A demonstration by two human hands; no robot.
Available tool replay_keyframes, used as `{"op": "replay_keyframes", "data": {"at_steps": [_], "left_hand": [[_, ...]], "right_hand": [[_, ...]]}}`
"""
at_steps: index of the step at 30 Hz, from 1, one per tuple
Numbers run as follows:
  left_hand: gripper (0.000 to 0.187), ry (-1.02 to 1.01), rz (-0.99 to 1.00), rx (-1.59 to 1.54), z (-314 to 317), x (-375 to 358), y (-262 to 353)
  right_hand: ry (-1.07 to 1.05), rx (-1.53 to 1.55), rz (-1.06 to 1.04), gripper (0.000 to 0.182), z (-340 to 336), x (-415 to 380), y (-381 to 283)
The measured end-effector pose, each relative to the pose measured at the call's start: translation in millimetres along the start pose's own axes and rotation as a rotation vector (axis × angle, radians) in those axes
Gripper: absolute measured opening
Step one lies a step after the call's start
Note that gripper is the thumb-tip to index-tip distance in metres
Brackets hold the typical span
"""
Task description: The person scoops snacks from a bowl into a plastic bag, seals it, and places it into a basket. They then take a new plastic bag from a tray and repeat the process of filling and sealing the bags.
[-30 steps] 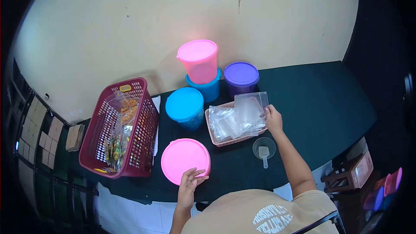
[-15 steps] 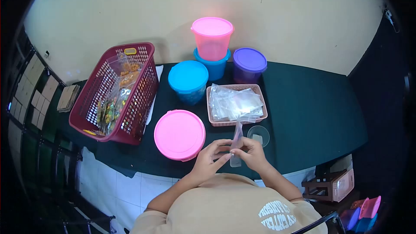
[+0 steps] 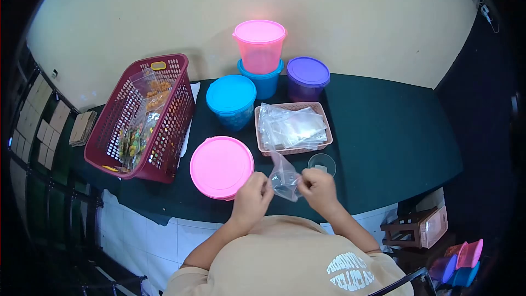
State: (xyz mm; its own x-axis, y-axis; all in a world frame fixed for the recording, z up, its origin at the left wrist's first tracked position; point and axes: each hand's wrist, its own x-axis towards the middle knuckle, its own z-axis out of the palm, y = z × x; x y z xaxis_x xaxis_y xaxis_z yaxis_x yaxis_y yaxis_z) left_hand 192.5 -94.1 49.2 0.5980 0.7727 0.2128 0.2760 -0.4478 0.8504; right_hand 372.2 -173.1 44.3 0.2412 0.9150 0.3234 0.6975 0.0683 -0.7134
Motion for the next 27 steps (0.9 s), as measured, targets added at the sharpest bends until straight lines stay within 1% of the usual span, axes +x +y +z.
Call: {"op": "replay_keyframes", "data": {"at_steps": [1,2,4,5,6,7,8,10,11,12,14,15,16,18,19,20,22,23,24,25,26,27], "left_hand": [[0.010,0.065,0.017,0.166,-5,0,1],[0.010,0.074,0.017,0.168,-7,0,2],[0.015,0.018,0.015,0.355,-14,-1,3],[0.015,0.035,0.009,0.359,-18,1,4],[0.025,-0.010,0.068,0.329,-24,3,6],[0.035,-0.054,0.126,0.299,-28,5,7],[0.035,-0.036,0.117,0.301,-31,4,10],[0.063,-0.100,0.421,0.317,-33,2,13],[0.090,-0.234,0.398,0.217,-31,2,8],[0.090,-0.217,0.389,0.217,-30,1,7],[0.104,-0.171,0.533,0.255,-30,1,8],[0.111,-0.149,0.538,0.230,-28,0,1],[0.111,-0.134,0.530,0.231,-30,-2,0],[0.112,-0.081,0.581,0.402,-34,-6,-3],[0.112,-0.076,0.569,0.400,-35,-9,-4],[0.113,-0.067,0.537,0.400,-35,-11,-5],[0.114,-0.062,0.498,0.399,-36,-12,-9],[0.112,0.013,0.486,0.303,-35,-11,-11],[0.109,0.091,0.476,0.209,-35,-10,-12],[0.107,0.136,0.479,0.227,-36,-9,-11],[0.107,0.138,0.478,0.231,-37,-11,-12],[0.103,0.162,0.459,0.243,-37,-12,-16]], "right_hand": [[0.083,-0.103,-0.019,0.017,-4,1,0],[0.081,-0.102,-0.029,0.017,-4,2,-3],[0.102,-0.109,-0.039,0.010,-2,-1,-12],[0.094,-0.105,-0.054,0.010,-3,-1,-15],[0.020,-0.141,0.006,0.006,-5,-2,-18],[-0.054,-0.179,0.065,0.011,-5,-3,-20],[-0.066,-0.177,0.048,0.011,-3,-4,-20],[-0.130,0.181,0.076,0.021,1,-7,-21],[-0.167,0.266,0.049,0.028,2,-7,-24],[-0.184,0.264,0.039,0.028,4,-5,-27],[-0.183,0.512,0.106,0.027,10,-2,-34],[-0.196,0.603,0.143,0.026,11,1,-35],[-0.212,0.600,0.136,0.026,12,5,-35],[-0.216,0.857,0.303,0.022,16,14,-36],[-0.236,0.909,0.282,0.018,14,19,-41],[-0.247,0.909,0.290,0.018,16,21,-42],[-0.308,0.972,0.372,0.019,22,23,-43],[-0.367,1.011,0.346,0.020,27,24,-43],[-0.372,1.013,0.350,0.020,30,23,-46],[-0.408,1.017,0.322,0.021,35,21,-49],[-0.442,1.021,0.286,0.021,38,22,-51],[-0.467,0.971,0.251,0.021,40,23,-50]]}}
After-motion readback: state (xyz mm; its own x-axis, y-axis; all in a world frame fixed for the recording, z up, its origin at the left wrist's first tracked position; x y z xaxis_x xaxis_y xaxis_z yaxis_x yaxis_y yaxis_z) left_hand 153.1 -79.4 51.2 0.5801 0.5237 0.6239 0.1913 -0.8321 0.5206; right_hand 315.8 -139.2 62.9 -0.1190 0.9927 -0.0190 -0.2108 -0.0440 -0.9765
